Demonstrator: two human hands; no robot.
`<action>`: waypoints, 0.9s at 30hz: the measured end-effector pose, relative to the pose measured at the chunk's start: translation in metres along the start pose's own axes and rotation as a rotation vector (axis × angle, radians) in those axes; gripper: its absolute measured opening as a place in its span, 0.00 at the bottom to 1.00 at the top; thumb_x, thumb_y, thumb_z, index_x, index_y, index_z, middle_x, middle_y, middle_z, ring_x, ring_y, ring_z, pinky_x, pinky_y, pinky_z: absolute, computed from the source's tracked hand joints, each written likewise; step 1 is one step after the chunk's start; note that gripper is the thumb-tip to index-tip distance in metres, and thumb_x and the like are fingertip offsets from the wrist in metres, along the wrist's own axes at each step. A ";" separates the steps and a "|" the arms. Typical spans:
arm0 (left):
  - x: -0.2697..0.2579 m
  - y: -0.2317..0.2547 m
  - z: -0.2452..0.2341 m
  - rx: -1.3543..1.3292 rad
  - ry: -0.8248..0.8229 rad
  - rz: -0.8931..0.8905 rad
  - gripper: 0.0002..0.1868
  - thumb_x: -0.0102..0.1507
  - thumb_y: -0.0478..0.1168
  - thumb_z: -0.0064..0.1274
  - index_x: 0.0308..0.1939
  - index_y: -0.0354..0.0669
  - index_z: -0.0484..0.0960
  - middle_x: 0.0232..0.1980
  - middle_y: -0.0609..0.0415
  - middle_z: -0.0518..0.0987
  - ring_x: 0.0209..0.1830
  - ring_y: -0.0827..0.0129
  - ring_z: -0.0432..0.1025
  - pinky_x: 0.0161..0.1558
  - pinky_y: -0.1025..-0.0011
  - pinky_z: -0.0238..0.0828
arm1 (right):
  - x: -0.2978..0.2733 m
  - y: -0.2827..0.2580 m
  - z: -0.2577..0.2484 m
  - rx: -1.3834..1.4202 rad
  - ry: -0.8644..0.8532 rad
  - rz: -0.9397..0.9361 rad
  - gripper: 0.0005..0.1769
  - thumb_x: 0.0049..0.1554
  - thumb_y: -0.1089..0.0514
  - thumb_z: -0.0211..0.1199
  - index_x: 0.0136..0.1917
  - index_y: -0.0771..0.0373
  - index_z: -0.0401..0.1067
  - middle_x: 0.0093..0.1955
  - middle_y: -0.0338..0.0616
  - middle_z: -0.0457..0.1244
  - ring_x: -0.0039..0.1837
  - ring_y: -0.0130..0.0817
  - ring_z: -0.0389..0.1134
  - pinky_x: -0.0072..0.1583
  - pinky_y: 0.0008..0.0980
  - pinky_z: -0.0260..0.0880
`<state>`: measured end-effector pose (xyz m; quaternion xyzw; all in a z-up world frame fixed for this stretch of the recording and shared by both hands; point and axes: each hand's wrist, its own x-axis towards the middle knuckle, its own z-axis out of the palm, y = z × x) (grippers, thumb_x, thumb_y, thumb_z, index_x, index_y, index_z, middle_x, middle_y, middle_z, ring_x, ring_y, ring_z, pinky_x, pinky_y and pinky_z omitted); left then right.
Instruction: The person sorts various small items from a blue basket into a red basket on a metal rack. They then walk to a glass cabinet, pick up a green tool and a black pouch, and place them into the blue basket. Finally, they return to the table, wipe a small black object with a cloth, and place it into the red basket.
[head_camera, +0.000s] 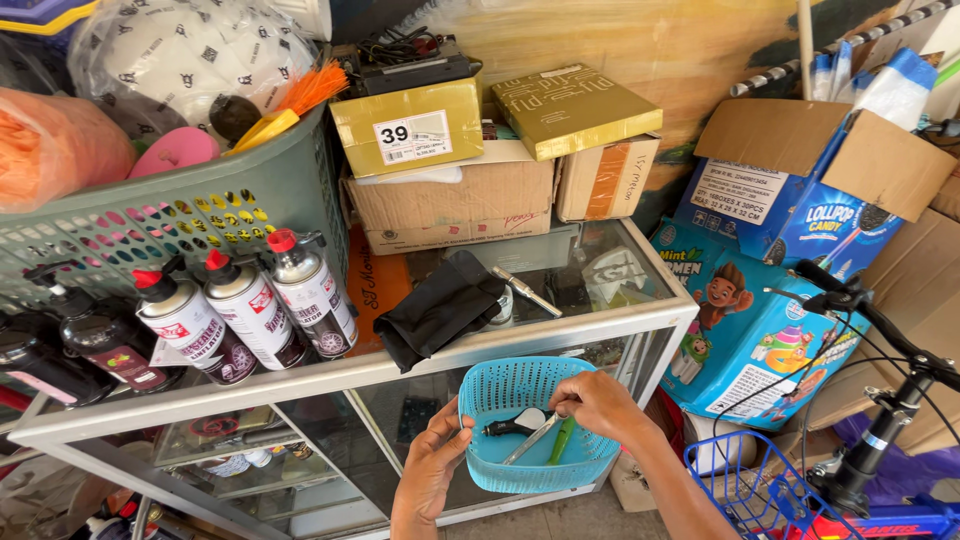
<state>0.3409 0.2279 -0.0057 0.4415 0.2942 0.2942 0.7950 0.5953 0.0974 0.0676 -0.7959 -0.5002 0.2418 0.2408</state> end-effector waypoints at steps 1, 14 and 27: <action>-0.001 0.000 -0.002 -0.008 0.000 -0.004 0.11 0.56 0.43 0.64 0.38 0.43 0.87 0.79 0.58 0.64 0.72 0.59 0.66 0.68 0.54 0.62 | 0.000 -0.004 -0.001 -0.019 0.023 -0.014 0.06 0.55 0.59 0.66 0.45 0.55 0.83 0.45 0.39 0.75 0.47 0.28 0.76 0.53 0.33 0.74; -0.017 0.009 -0.014 0.004 -0.014 0.038 0.09 0.57 0.41 0.63 0.37 0.40 0.87 0.80 0.57 0.63 0.76 0.61 0.62 0.70 0.57 0.61 | 0.089 -0.019 -0.020 0.065 0.595 -0.175 0.10 0.54 0.60 0.68 0.50 0.60 0.78 0.48 0.45 0.69 0.45 0.43 0.73 0.49 0.41 0.73; -0.014 0.009 -0.027 -0.024 0.036 0.037 0.09 0.57 0.40 0.63 0.38 0.39 0.87 0.80 0.56 0.62 0.74 0.60 0.65 0.68 0.60 0.63 | 0.146 0.010 -0.008 -0.224 0.673 -0.158 0.07 0.56 0.58 0.66 0.43 0.64 0.76 0.49 0.51 0.65 0.50 0.55 0.70 0.51 0.51 0.69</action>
